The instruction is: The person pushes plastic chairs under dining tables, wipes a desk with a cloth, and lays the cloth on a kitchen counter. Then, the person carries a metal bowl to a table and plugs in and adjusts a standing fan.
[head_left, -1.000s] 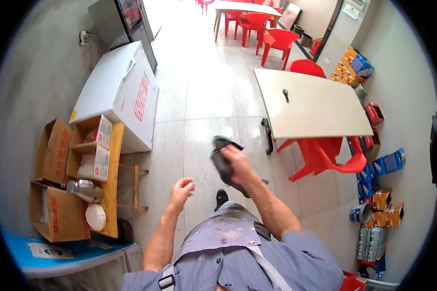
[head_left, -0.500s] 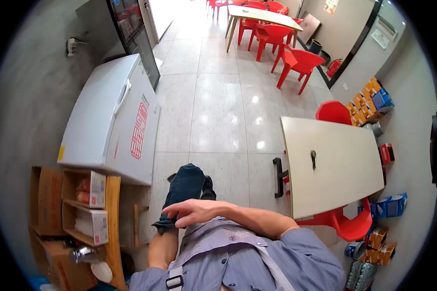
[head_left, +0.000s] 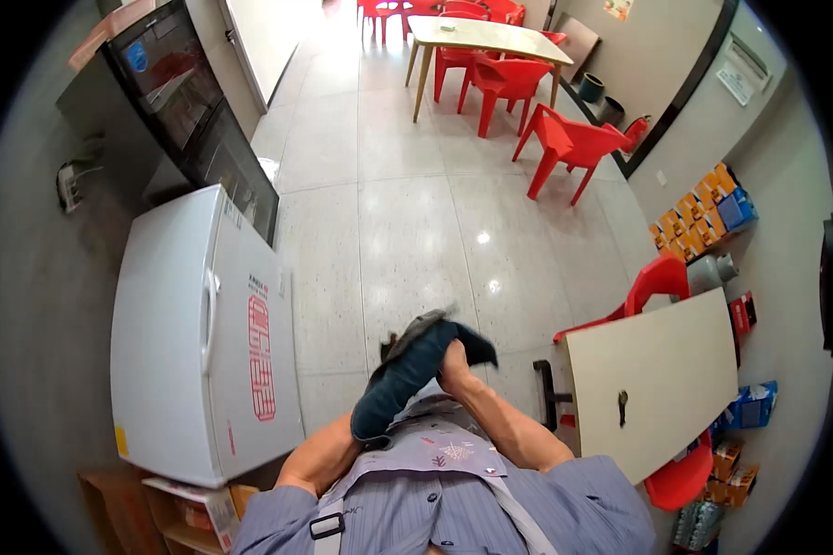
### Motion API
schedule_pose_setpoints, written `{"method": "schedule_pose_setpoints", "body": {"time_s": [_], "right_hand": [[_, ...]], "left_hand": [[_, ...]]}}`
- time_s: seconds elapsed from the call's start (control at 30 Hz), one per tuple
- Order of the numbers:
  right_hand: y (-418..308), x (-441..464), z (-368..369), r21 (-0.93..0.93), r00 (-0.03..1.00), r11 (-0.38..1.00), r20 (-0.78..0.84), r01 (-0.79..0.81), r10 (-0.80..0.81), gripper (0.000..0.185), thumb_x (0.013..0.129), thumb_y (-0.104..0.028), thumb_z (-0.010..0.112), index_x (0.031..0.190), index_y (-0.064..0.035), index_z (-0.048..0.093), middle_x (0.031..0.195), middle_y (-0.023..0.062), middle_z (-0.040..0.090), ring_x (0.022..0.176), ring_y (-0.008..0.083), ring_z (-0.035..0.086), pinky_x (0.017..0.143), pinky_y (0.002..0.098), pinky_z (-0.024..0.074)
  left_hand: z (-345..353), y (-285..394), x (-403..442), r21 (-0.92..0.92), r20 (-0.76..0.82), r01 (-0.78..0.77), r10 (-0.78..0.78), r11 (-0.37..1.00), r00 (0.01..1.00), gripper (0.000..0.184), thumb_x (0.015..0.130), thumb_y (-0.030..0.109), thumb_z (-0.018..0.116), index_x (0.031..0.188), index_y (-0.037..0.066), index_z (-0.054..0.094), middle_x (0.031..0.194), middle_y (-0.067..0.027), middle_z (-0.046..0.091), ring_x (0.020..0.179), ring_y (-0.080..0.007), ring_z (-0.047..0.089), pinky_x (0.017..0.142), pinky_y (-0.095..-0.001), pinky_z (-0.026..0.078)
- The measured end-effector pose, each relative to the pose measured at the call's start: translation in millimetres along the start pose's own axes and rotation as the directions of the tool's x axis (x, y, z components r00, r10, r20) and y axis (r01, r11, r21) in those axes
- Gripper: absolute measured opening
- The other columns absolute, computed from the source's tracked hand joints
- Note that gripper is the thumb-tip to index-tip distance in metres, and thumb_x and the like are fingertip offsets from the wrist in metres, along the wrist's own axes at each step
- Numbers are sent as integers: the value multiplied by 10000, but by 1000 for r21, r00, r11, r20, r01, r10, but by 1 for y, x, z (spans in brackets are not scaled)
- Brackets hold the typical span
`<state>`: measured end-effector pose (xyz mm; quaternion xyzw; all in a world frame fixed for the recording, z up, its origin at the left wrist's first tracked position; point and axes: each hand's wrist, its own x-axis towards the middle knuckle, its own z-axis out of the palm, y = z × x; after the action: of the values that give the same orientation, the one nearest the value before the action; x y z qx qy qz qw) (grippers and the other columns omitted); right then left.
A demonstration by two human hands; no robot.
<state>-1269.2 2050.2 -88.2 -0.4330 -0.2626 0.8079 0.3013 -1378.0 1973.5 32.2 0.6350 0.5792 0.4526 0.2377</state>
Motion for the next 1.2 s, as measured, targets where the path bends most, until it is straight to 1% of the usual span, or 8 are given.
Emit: {"method": "schedule_pose_setpoints", "body": {"time_s": [0.17,0.27,0.3,0.47,0.57,0.73,1.03,1.2], "right_hand": [[-41,155,50,497,918,844,396,-201,-15,322,1022,-336,358,1116,-84,536,1033,57,562,966,200,548,907,357,465],[-98,241,112,348,739,936,620,43,-265,256,1020,-305,398,1105,-102,527,1010,38,534,960,171,520,900,350,451],[-107,280,126,-60,670,829,622,556,-404,285,1015,-321,418,1151,-95,527,1031,50,553,1003,196,537,921,357,455],[-222,331,261,84,919,989,385,-120,79,382,1003,-350,458,1227,-55,548,1134,73,614,1022,190,598,957,371,478],[-228,392,300,166,730,865,623,-473,280,521,977,-458,448,1285,-49,547,1260,122,604,1099,228,609,1014,404,464],[-220,518,337,253,753,824,596,-507,281,375,996,-373,413,1145,-94,614,1114,74,661,1035,208,630,972,381,491],[-328,719,448,544,773,752,631,-373,-73,478,987,-419,402,1240,-32,524,1219,161,600,1124,294,589,1022,460,447],[-414,807,467,549,855,835,438,-11,-277,424,986,-402,432,1198,-53,548,1130,127,626,1014,237,622,915,389,520]], "left_hand": [[-34,-80,126,70,-48,-44,48,997,998,360,801,128,640,1151,51,594,1018,-124,631,890,-250,628,736,-355,528],[-76,-127,202,22,-131,4,-2,1000,991,365,793,117,640,1148,49,593,1015,-132,629,884,-259,628,732,-358,528],[-92,-141,230,-44,-163,42,-48,998,985,366,790,114,640,1147,49,593,1014,-134,629,882,-262,629,731,-359,528],[-171,-207,330,-648,-147,229,-414,727,898,374,776,96,640,1143,46,590,1009,-148,626,873,-276,629,724,-365,527],[-205,-256,367,-869,-63,229,-557,439,828,379,768,86,640,1141,44,589,1007,-156,624,868,-285,629,720,-368,527],[-245,-351,438,-921,-49,212,-637,327,769,388,753,69,640,1137,42,587,1002,-169,621,859,-299,629,714,-374,526],[-345,-443,681,-84,-82,92,-99,992,992,405,728,37,640,1129,37,583,993,-193,615,842,-326,630,702,-384,525],[-369,-477,829,498,282,-364,250,787,926,416,714,20,641,1125,34,581,989,-206,612,833,-340,630,695,-390,525]]}}
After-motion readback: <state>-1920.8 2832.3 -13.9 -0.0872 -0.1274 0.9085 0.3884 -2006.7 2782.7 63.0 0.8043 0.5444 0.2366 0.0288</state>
